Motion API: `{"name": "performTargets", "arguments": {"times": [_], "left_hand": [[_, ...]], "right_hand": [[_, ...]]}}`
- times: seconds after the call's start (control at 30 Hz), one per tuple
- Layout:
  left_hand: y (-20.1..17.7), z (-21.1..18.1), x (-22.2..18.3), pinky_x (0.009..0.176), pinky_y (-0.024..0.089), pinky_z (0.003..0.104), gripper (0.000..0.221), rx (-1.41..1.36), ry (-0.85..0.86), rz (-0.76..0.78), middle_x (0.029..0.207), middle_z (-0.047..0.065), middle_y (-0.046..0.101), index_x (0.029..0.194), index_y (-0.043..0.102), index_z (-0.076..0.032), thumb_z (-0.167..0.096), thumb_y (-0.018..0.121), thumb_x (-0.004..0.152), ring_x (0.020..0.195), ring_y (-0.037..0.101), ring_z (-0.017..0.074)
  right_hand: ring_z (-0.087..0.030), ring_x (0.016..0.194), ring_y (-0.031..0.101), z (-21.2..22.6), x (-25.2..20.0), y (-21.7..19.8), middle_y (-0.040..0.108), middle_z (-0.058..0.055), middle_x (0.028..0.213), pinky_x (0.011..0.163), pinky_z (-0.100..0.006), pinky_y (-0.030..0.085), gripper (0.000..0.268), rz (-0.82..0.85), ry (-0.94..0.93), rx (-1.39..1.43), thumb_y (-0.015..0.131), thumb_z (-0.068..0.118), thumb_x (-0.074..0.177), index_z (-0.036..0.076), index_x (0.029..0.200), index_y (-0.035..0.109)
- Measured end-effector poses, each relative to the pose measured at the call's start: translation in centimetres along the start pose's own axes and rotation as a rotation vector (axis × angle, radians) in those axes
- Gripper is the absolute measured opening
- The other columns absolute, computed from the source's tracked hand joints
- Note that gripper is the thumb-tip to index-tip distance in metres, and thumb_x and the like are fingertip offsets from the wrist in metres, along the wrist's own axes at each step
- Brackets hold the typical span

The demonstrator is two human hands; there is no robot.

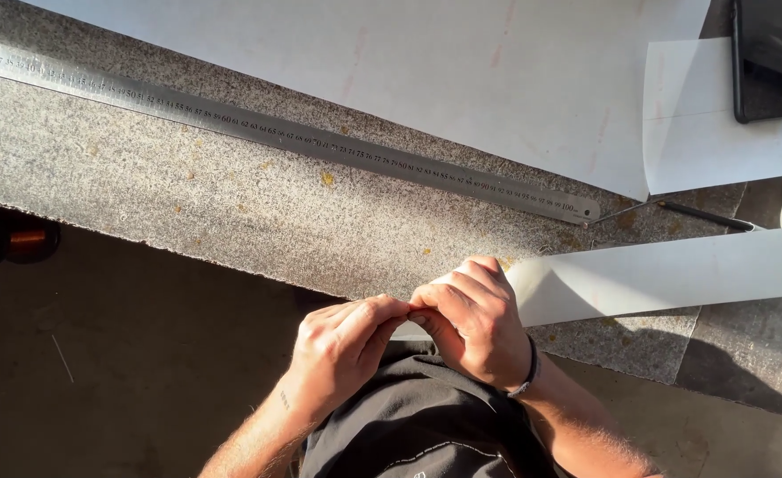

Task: Measuring and marking a strip of white material with a ruler and pencil, followed by folding the material.

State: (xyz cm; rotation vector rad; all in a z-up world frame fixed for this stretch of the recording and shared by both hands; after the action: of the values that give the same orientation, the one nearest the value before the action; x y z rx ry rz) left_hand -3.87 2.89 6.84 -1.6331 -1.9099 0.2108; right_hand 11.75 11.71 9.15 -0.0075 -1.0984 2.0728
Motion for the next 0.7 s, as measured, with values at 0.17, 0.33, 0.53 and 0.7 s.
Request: {"name": "performTargets", "arguments": {"times": [0.17,0.33,0.53,0.7], "left_hand": [[-0.4,-0.5,0.6,0.069,0.060,0.026,0.005,0.134,0.104,0.037,0.092,0.001,0.073,0.099,0.066,-0.003,-0.002,0.062,0.101,0.079,0.075,0.0138],[-0.5,-0.7,0.8,0.071,0.059,0.024,0.011,0.250,0.134,-0.015,0.083,-0.005,0.071,0.094,0.066,-0.009,-0.006,0.060,0.102,0.073,0.073,0.0117],[-0.7,-0.8,0.8,0.065,0.057,0.025,0.013,0.231,0.070,-0.001,0.080,-0.004,0.069,0.091,0.066,-0.010,-0.012,0.061,0.102,0.068,0.071,0.0115],[-1.5,0.5,0.7,0.047,0.049,0.028,0.009,0.198,-0.113,0.081,0.075,-0.003,0.069,0.091,0.061,-0.012,-0.014,0.067,0.098,0.053,0.062,0.0100]], "right_hand": [[-0.018,0.064,0.049,-0.3,0.1,-0.1,0.060,0.004,0.072,0.075,-0.034,0.034,0.023,0.018,-0.066,-0.055,0.056,0.022,0.103,0.014,0.083,0.064],[-0.018,0.065,0.054,-0.5,0.2,-0.4,0.064,0.005,0.074,0.070,-0.034,0.037,0.027,-0.023,-0.071,-0.079,0.059,0.030,0.102,0.015,0.080,0.065],[-0.018,0.051,0.043,-1.4,-0.1,-0.5,0.047,0.003,0.055,0.059,-0.034,0.034,0.047,-0.100,-0.061,-0.081,0.059,0.042,0.099,0.013,0.062,0.052],[-0.008,0.055,0.049,-4.5,-2.8,0.3,0.058,0.008,0.061,0.069,-0.030,0.042,0.036,-0.039,-0.037,-0.053,0.063,0.047,0.093,0.013,0.099,0.075]]}}
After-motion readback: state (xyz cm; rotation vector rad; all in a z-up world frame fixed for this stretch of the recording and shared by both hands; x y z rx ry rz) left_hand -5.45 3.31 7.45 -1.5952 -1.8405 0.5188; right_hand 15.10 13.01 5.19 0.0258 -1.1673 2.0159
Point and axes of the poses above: each hand's wrist, its own x-axis towards the middle knuckle, its own y-axis out of the palm, z = x × y, the point moved 2 cm from there along x, towards the middle knuckle
